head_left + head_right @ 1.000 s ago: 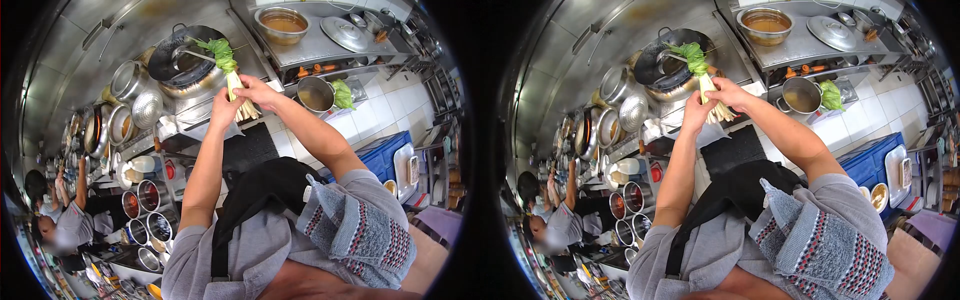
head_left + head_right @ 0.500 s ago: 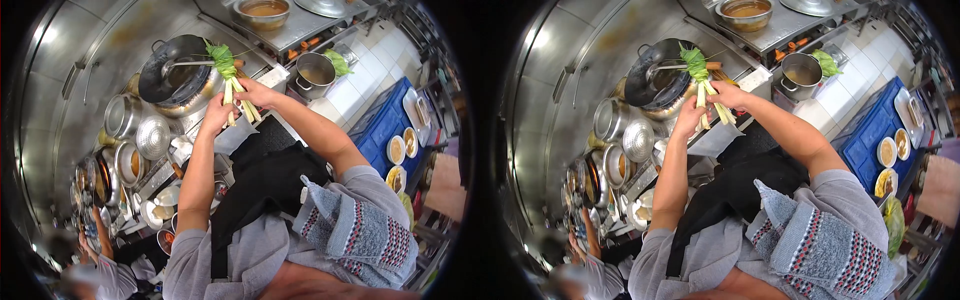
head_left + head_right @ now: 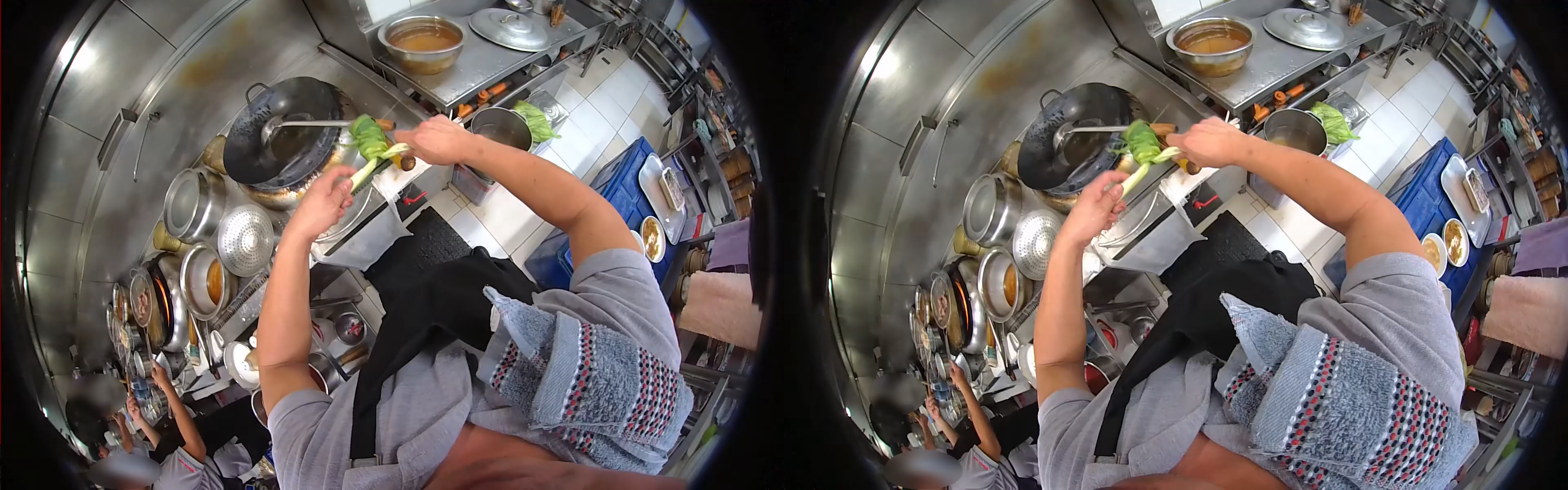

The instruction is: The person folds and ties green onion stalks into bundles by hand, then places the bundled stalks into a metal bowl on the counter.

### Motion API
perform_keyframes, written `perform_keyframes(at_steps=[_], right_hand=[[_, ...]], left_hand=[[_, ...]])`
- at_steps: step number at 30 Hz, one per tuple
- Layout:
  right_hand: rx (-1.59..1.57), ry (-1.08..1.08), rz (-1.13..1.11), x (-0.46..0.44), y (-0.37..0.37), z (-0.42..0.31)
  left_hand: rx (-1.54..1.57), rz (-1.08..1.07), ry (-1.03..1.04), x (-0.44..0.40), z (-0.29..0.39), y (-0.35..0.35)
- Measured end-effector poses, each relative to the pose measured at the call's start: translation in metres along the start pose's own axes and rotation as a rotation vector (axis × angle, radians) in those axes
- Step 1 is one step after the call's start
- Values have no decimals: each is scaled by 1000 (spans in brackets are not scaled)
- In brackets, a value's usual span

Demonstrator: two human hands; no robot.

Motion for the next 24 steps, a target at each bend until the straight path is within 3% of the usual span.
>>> perform_keyframes(at_steps=[7,9,10,12,13,15,17,19,20,23,24], right_hand=[[-41,-36,-59,7,-11,-5],[-31,-197,-96,6,-4,-18],[76,-143,-224,7,-6,-22],[48,-134,-203,6,2,-20],[12,-122,-186,5,5,-19],[-33,-84,-226,6,-2,-19],[-110,-143,-252,8,-5,-17],[-81,-136,-270,5,-11,-15],[-68,-140,-274,3,-11,-15],[-55,-167,-250,-1,-5,-13],[-111,-138,-251,-2,-6,-14]], left_hand=[[764,-262,57,7,26,36],[954,-329,91,0,41,52],[952,-327,99,1,46,58],[1160,-156,-56,-3,48,62],[1158,-153,-59,-17,33,55],[655,-193,138,-44,14,40],[197,45,121,-59,11,38],[-186,162,418,-62,32,39],[-323,94,319,-63,27,42],[-224,-73,376,-55,30,70],[-18,-41,367,-60,23,76]])
Point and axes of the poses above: each hand's wrist, its own x-axis away from the middle knuckle, its own y-axis out of the palm, z = x × y, the point moved 5 cm from there along -x, towards the middle knuckle, and after that the axes turned 15 degrees about z, right-handed, at the moved point
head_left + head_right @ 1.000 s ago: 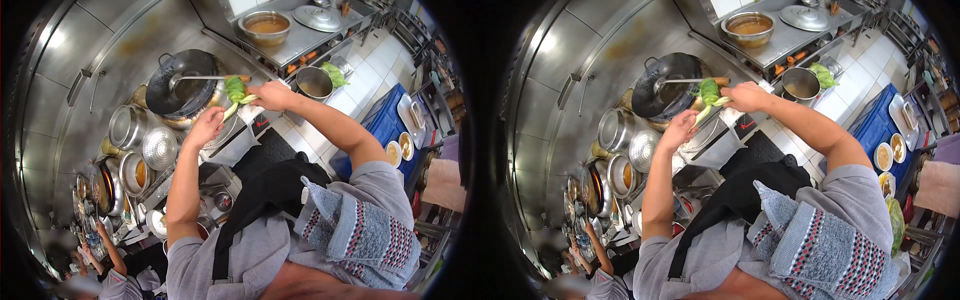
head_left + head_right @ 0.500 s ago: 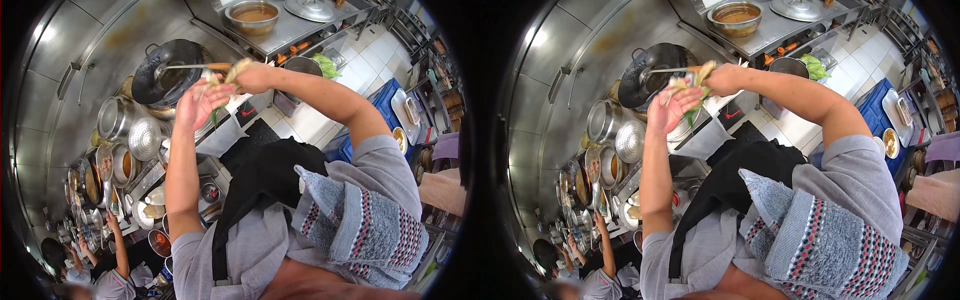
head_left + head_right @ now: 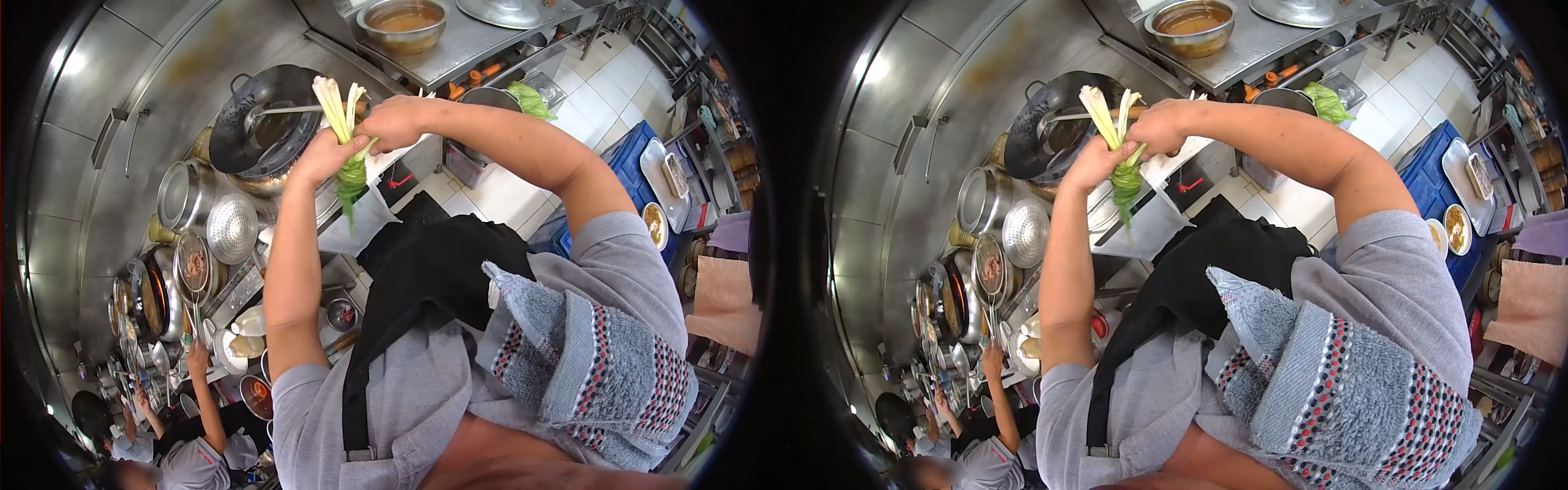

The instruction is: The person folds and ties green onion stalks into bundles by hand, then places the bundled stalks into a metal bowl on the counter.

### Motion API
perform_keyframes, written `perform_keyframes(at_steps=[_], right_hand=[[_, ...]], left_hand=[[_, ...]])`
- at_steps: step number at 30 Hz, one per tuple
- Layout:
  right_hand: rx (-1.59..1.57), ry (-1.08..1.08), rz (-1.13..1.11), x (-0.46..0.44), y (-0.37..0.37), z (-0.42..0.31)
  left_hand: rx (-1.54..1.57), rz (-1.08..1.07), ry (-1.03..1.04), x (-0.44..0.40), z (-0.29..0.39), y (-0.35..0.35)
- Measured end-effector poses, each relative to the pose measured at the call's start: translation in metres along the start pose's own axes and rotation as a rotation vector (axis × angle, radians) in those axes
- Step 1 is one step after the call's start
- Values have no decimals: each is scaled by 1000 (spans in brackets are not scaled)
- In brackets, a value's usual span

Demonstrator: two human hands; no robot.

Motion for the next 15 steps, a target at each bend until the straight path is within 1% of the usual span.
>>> perform_keyframes(at_steps=[1,2,3,4,5,6,7,8,9,10,11,12,13,14,15], right_hand=[[-63,23,2,0,0,0],[-115,79,12,1,0,2],[-118,85,13,2,0,4],[-73,63,67,3,-2,7],[-29,40,120,3,-3,10],[-78,-15,150,4,-4,12],[-73,-13,151,5,-1,16],[-96,22,142,6,3,21],[-120,56,132,6,6,23],[-131,98,100,4,13,24],[-128,95,99,5,18,26],[-90,108,107,9,21,27],[-56,121,111,13,24,28],[-62,121,108,14,26,29],[0,91,127,13,21,34]], left_hand=[[-2,-4,6,-2,-6,4],[46,73,30,-5,-10,3],[95,151,51,-7,-9,1],[150,286,71,-8,-8,-2],[308,402,-7,-9,-11,-7],[465,460,4,-8,-5,-9],[625,518,19,-9,0,-11],[708,550,-24,-8,2,-12],[713,550,-20,-10,4,-13],[784,523,-40,-12,3,-13],[854,496,-60,-13,2,-12],[776,536,-89,-12,5,-9],[780,540,-90,-13,3,-9],[849,551,-106,-12,0,-10],[920,561,-119,-14,-1,-12]])
Point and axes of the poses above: each hand's wrist, its own x-axis away from the middle knuckle, its own y-axis out of the palm, z = x × y, the point moved 5 cm from there along -x, towards the middle knuckle, and after that the axes turned 15 degrees about z, right-handed, at the moved point
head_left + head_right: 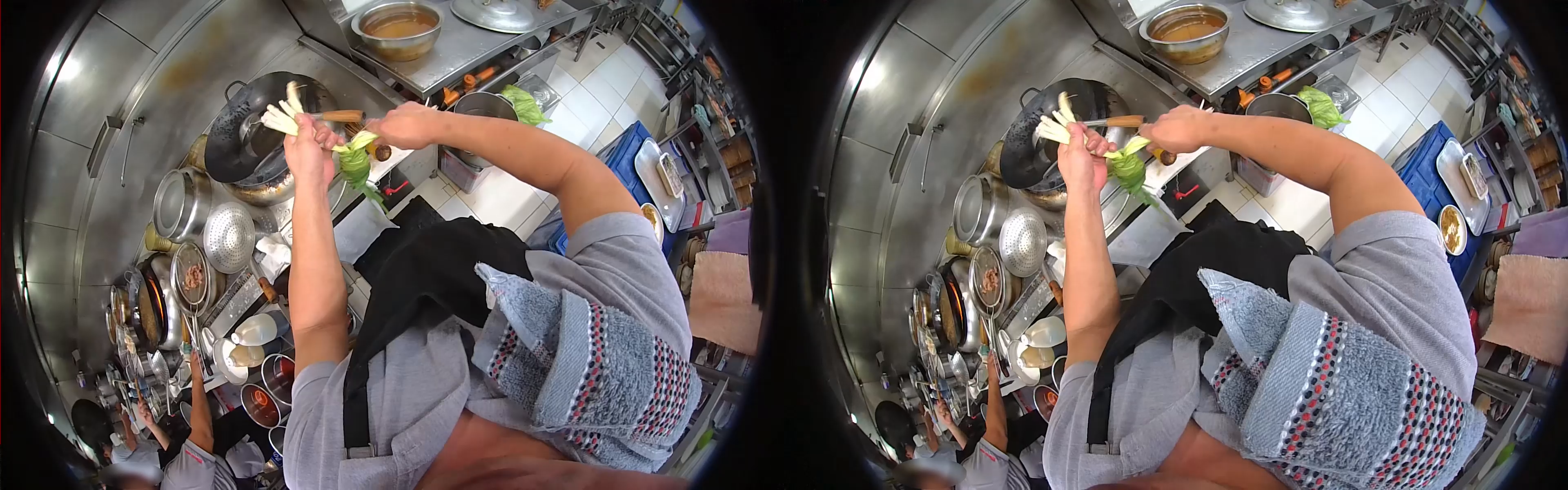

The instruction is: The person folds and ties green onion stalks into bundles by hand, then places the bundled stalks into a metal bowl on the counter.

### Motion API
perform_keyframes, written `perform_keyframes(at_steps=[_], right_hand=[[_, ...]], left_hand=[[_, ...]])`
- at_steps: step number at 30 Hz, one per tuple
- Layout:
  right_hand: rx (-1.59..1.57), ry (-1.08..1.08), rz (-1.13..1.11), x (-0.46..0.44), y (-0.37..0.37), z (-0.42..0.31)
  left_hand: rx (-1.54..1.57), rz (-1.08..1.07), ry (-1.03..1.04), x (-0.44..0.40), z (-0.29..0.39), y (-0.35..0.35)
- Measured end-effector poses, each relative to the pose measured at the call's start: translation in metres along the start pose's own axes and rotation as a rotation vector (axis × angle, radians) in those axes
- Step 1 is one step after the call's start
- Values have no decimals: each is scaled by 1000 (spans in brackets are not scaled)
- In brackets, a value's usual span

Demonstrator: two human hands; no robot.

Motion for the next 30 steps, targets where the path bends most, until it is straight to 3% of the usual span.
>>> perform_keyframes(at_steps=[6,9,10,12,13,14,16,17,19,20,21,24,26,30], right_hand=[[195,-130,60,-15,-48,17],[234,54,190,-36,-48,50],[207,172,260,-38,-46,61],[194,332,230,-39,-33,71],[116,357,264,-39,-10,84],[17,366,315,-38,15,102],[-245,338,465,-37,68,151],[-367,316,544,-31,88,169],[-51,475,248,-8,61,153],[-62,437,332,-10,75,169],[-71,396,414,-12,95,189],[166,320,421,11,44,135],[173,479,274,13,32,127],[190,468,200,6,-11,98]], left_hand=[[-51,-106,19,-5,22,11],[-33,-245,68,0,11,47],[-127,-146,98,2,-5,58],[-713,-184,444,39,-7,99],[-836,-207,520,59,-6,114],[-755,-273,490,59,-19,118],[-899,-310,379,71,-19,127],[-896,-349,449,76,-22,131],[-777,-386,580,75,-33,133],[-779,-397,576,72,-40,130],[-749,-358,489,72,-38,129],[-648,-257,364,63,-47,116],[-429,-162,128,51,-49,104],[-295,-19,136,12,-11,76]])
Point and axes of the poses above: each hand's wrist, its own x-axis away from the middle knuckle, its own y-axis out of the palm, z = x × y, the point moved 5 cm from there along -x, towards the middle knuckle, and after that the axes turned 15 degrees about z, right-handed, at the moved point
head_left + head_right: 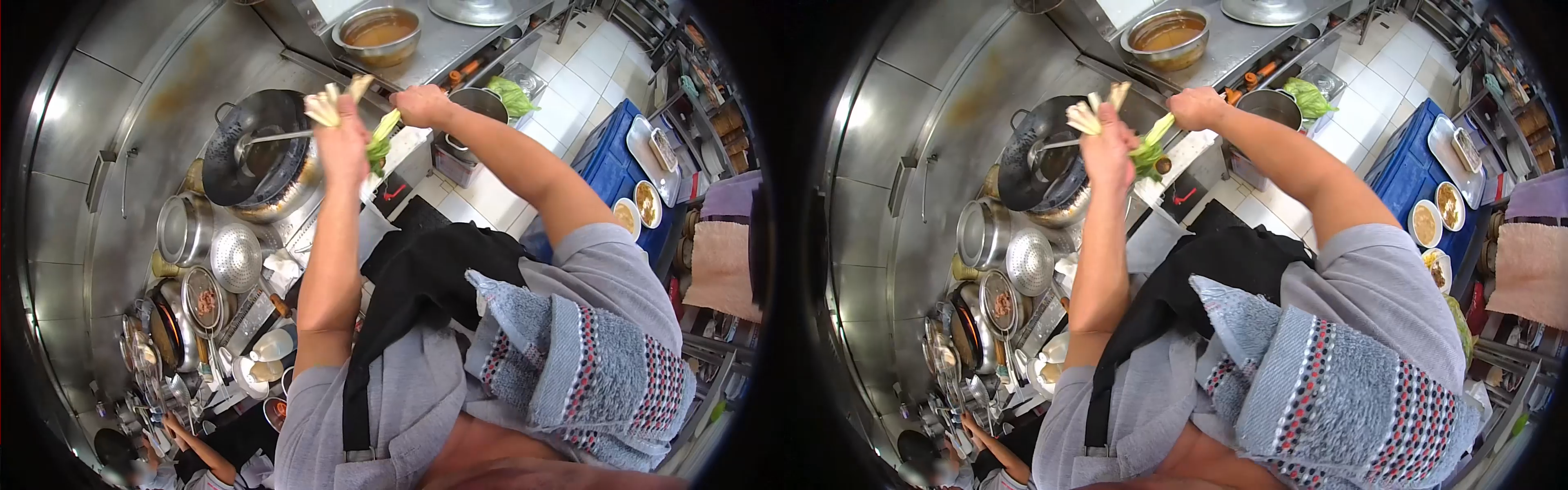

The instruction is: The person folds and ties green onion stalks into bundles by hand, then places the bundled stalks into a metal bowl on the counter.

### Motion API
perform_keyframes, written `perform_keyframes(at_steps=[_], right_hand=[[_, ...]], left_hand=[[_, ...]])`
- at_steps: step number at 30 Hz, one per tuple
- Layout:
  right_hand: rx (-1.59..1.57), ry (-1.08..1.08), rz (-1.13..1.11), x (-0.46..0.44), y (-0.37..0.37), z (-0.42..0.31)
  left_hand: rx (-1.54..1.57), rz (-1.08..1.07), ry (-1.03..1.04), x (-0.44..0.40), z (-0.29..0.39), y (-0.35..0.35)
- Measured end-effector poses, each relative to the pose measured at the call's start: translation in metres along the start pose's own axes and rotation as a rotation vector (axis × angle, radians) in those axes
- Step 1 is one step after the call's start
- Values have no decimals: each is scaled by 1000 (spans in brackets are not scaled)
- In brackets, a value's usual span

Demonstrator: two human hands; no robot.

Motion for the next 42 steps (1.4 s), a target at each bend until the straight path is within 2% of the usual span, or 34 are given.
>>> perform_keyframes(at_steps=[2,4,6,7,8,10,12,14,15,17,18,20,21,23,26,28,30,32,35,36,38,39,40,42], right_hand=[[86,-154,-15,10,-38,-22],[86,-314,70,21,-72,-53],[102,-471,178,30,-100,-83],[142,-531,207,33,-109,-93],[142,-531,204,34,-106,-93],[257,-630,156,31,-99,-97],[215,-630,158,27,-104,-94],[197,-693,-57,21,-89,-92],[201,-695,-54,18,-92,-93],[215,-716,-89,17,-87,-98],[209,-714,-94,18,-83,-99],[191,-751,-54,17,-78,-100],[225,-750,-68,18,-78,-99],[216,-740,-51,19,-85,-99],[209,-731,-16,11,-87,-102],[274,-797,-72,15,-80,-104],[224,-797,-102,24,-75,-106],[176,-801,-129,31,-83,-110],[-138,-876,-349,43,-122,-125],[-130,-877,-337,32,-124,-125],[-398,-1055,-579,10,-127,-133],[-300,-921,-801,-5,-135,-137],[-297,-815,-888,-18,-139,-138],[-238,-773,-876,-38,-151,-139]], left_hand=[[-249,-26,80,-19,16,-16],[-628,-106,180,-56,-30,-38],[-959,-416,271,-81,-96,-50],[-1112,-542,369,-45,-67,-35],[-1111,-543,367,-33,-67,-33],[-1026,-743,344,-14,-53,-21],[-1127,-698,375,-14,-36,-25],[-1073,-700,402,1,-1,-15],[-1071,-697,407,-1,6,-13],[-870,-812,92,1,6,-20],[-857,-809,-130,7,17,-21],[-380,-797,-490,-7,0,-40],[-379,-800,-498,-2,-3,-40],[-206,-527,-490,-2,1,-48],[-159,-620,-371,4,-3,-48],[-207,-605,-367,10,-7,-46],[-404,-573,-371,9,-21,-53],[-465,-528,-376,7,-31,-65],[-275,-583,-577,35,-5,-66],[-279,-587,-564,38,5,-66],[-341,-770,-465,40,26,-56],[-325,-807,-414,37,35,-49],[-324,-809,-408,35,39,-44],[-309,-735,-334,30,44,-34]])
Point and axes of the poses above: each hand's wrist, its own x-axis away from the middle knuckle, its own y-axis out of the palm, z = x × y, the point moved 5 cm from there along -x, towards the middle knuckle, and after that the axes turned 15 degrees about z, right-handed, at the moved point
